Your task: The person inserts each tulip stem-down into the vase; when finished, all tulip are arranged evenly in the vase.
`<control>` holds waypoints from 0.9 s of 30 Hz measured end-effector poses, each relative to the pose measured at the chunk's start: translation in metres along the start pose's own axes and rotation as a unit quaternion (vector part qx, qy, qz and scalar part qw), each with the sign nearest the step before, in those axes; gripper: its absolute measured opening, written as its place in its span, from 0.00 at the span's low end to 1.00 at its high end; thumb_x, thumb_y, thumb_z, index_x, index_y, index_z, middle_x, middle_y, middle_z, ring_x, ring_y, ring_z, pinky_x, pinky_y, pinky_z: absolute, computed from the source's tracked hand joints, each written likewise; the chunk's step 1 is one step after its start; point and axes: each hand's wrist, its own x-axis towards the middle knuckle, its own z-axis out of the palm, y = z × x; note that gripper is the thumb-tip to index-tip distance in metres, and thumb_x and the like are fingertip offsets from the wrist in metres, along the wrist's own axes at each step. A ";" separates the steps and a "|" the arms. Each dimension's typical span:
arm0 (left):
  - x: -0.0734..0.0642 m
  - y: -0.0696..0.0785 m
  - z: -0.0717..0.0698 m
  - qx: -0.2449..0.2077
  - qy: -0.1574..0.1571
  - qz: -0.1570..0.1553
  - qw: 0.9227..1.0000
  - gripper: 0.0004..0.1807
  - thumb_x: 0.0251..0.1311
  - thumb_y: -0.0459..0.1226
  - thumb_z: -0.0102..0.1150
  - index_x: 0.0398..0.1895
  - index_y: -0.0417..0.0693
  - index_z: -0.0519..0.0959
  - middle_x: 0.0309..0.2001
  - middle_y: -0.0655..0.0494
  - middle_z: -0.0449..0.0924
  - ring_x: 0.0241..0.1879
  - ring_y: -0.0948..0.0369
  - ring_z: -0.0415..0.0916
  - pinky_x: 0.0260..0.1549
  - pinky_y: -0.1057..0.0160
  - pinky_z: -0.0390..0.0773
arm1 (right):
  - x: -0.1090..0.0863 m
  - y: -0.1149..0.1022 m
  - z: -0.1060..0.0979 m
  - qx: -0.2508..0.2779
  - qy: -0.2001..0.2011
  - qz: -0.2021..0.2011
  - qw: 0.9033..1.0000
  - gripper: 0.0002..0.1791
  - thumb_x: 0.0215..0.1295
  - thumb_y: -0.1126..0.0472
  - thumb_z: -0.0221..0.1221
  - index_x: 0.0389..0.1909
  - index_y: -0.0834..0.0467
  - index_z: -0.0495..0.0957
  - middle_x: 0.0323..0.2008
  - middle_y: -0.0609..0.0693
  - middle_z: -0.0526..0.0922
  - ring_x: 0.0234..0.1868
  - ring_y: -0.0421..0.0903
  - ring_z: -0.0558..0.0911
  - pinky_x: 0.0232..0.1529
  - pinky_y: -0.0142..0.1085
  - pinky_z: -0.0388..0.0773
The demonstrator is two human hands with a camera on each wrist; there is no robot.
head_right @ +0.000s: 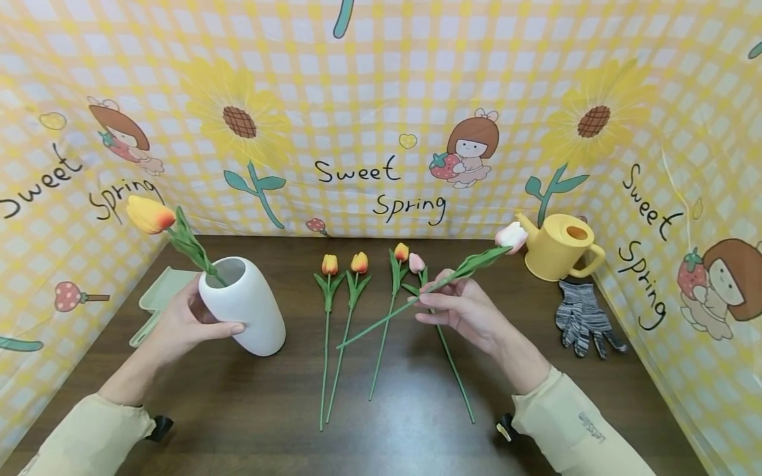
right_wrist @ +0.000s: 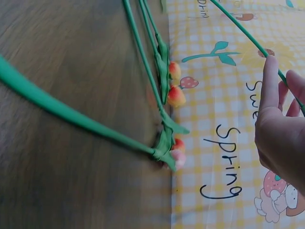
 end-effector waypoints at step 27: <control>0.001 0.000 0.001 -0.006 -0.001 -0.003 1.000 0.46 0.42 0.23 0.80 0.67 0.50 0.68 0.55 0.48 0.79 0.48 0.55 0.83 0.43 0.60 0.85 | 0.044 -0.022 0.081 0.082 -0.030 -0.112 0.990 0.12 0.70 0.78 0.55 0.34 0.57 0.78 0.40 0.55 0.86 0.50 0.54 0.86 0.45 0.45 0.86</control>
